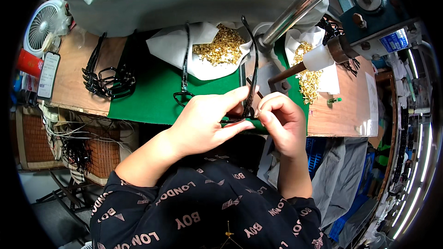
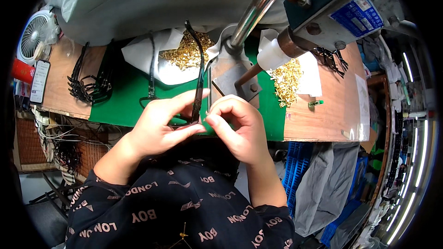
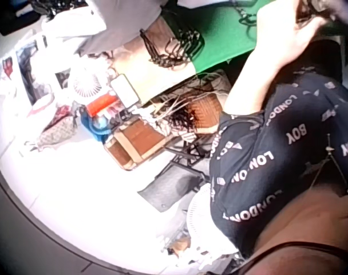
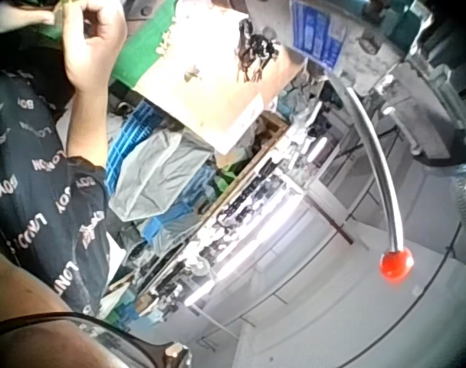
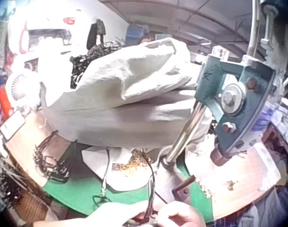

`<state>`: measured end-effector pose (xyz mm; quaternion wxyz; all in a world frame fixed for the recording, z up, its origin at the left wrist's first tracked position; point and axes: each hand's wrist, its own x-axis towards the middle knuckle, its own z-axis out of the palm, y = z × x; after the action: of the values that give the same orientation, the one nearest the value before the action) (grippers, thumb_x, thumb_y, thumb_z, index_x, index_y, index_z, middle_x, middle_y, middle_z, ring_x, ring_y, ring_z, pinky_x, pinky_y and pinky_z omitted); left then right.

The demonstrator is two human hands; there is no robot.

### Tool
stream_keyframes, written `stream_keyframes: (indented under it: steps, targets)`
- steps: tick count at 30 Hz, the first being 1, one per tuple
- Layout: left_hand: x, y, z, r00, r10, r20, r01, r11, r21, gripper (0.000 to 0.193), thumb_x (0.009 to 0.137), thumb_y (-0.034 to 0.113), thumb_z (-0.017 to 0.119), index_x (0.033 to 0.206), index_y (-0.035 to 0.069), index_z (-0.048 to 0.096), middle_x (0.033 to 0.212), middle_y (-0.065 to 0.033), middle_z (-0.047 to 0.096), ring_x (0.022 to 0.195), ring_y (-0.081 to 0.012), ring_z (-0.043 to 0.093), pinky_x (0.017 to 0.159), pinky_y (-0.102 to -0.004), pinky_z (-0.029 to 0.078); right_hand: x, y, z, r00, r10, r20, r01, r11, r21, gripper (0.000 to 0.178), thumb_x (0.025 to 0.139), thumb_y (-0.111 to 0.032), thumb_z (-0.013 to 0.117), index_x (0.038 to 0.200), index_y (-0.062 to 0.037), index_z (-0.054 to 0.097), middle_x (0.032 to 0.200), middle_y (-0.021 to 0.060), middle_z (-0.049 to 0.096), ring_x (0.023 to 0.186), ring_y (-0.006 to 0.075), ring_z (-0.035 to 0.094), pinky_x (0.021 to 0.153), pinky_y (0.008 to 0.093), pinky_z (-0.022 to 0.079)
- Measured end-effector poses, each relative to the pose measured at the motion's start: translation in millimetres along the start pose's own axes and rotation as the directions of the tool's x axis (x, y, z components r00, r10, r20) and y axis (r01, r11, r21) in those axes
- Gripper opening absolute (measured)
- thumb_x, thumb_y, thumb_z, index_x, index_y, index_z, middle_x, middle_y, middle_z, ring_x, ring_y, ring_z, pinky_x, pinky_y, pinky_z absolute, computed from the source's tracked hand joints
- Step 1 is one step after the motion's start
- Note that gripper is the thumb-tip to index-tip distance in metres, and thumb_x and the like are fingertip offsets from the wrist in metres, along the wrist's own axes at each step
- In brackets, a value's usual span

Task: The person repeatedly picks up black eyeglass frames and small gold-colored components from a workbench, inserts the components into the frames, and places the assembled glasses into a cloth bag. The person handles the items one at a time throughout the clip.

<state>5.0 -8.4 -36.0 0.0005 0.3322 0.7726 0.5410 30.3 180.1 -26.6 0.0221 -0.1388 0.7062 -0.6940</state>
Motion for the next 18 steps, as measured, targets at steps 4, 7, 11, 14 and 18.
stream_keyframes:
  steps: [4,7,11,14,18]
  targets:
    - [-2,-1,2,0.997,-0.007,0.078,0.014,0.995,-0.101,0.069,0.074,0.006,0.072,0.134,0.000,0.038,0.082,-0.0113,0.062,0.069,-0.0150,0.062,0.065,-0.0266,0.050,0,-5,6,0.988,0.150,0.044,-0.156,0.963,0.218,0.006,0.084,0.000,0.060,0.081,0.0004,0.055,0.084,0.0029,0.054,0.078,0.0078,0.051,0.069,0.0212,0.041]
    - [-3,-2,2,0.996,0.016,0.084,-0.010,0.997,-0.073,0.069,0.074,0.007,0.072,0.134,0.000,0.038,0.084,-0.0120,0.062,0.069,-0.0175,0.063,0.065,-0.0277,0.050,-1,-1,5,0.992,0.110,0.061,-0.115,0.990,0.084,0.006,0.084,-0.001,0.059,0.081,0.0004,0.055,0.083,0.0018,0.053,0.076,0.0063,0.050,0.068,0.0212,0.042]
    - [2,1,-3,0.982,0.096,0.162,-0.108,0.992,0.070,0.072,0.074,0.009,0.073,0.135,0.000,0.036,0.086,-0.0123,0.063,0.071,-0.0227,0.064,0.066,-0.0291,0.051,2,-8,1,0.985,0.120,0.125,-0.122,0.992,0.007,0.006,0.084,-0.003,0.060,0.082,0.0010,0.056,0.082,0.0023,0.053,0.074,0.0072,0.050,0.066,0.0218,0.041]
    - [8,4,1,0.969,0.118,0.216,-0.100,0.990,-0.096,0.074,0.075,0.011,0.072,0.136,-0.002,0.033,0.088,-0.0134,0.063,0.075,-0.0255,0.066,0.068,-0.0304,0.051,3,-11,-7,0.980,-0.037,0.195,0.050,0.997,-0.063,0.004,0.084,-0.003,0.059,0.082,0.0000,0.056,0.081,0.0024,0.052,0.073,0.0090,0.048,0.063,0.0223,0.038]
    - [26,24,14,0.984,0.108,0.143,-0.037,0.903,-0.428,0.076,0.081,0.003,0.064,0.142,0.000,0.018,0.089,-0.0086,0.062,0.085,-0.0154,0.062,0.075,-0.0253,0.046,2,-31,-17,0.998,-0.038,0.059,0.035,0.998,0.043,0.006,0.086,-0.006,0.057,0.082,-0.0018,0.055,0.080,0.0012,0.049,0.072,0.0082,0.046,0.063,0.0215,0.037]
